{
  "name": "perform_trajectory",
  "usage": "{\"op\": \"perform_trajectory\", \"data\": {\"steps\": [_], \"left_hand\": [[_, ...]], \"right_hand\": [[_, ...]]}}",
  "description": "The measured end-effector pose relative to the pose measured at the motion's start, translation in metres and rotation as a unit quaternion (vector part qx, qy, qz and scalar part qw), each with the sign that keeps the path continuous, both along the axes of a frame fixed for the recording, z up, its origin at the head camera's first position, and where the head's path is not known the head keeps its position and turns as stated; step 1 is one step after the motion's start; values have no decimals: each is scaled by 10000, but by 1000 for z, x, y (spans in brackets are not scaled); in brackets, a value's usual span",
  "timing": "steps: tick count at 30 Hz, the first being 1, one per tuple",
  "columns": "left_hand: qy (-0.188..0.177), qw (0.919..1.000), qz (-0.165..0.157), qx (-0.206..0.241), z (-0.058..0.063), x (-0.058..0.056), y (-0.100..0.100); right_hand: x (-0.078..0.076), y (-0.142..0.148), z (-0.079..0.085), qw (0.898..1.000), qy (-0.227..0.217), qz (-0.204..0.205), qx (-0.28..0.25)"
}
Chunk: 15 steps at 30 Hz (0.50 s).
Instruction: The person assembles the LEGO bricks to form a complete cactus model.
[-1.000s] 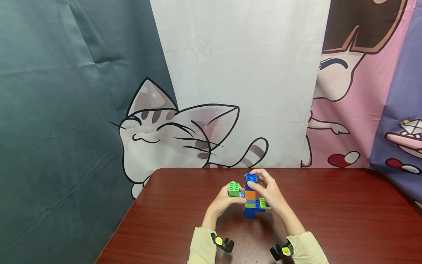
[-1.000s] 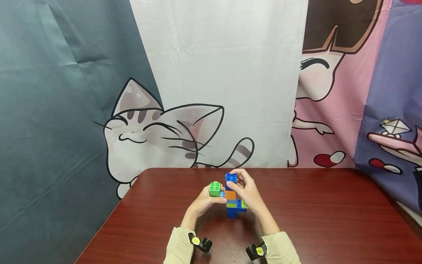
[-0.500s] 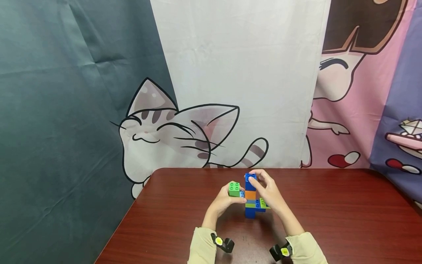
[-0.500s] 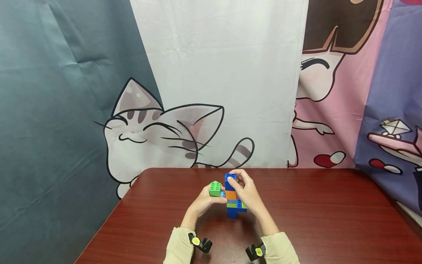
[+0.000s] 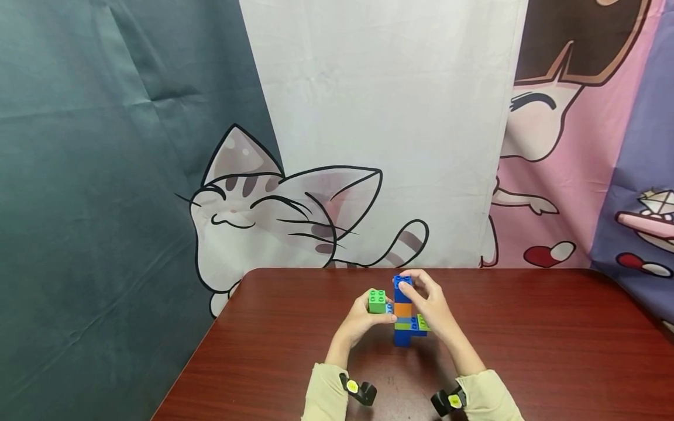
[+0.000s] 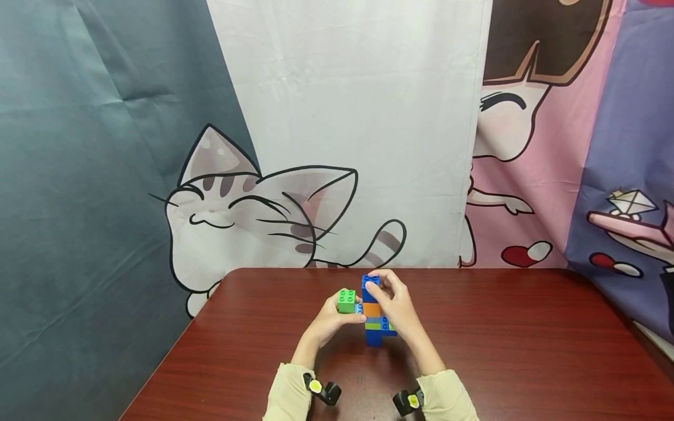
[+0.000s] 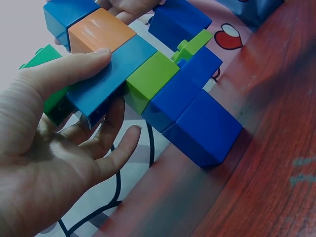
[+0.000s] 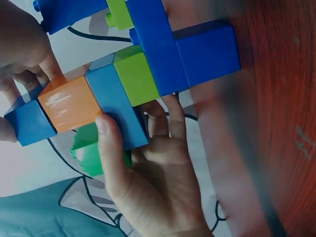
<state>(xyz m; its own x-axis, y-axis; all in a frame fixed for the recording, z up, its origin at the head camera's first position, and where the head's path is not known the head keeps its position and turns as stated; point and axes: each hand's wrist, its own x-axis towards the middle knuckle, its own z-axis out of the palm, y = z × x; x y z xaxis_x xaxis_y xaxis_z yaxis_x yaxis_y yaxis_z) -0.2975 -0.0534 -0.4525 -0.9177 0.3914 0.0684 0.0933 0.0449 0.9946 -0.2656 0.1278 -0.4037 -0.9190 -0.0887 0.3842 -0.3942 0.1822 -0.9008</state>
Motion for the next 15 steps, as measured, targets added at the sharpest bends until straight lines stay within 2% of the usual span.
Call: {"op": "perform_trajectory", "data": {"steps": [9,15], "left_hand": [[5,10000,1,36,-1,-4,0],[-4,10000,1,37,-1,-2,-1]], "right_hand": [[-3,-1,-1,9996,230,-135,-86],[-3,-1,-2,9996,266,-37,-103]]}}
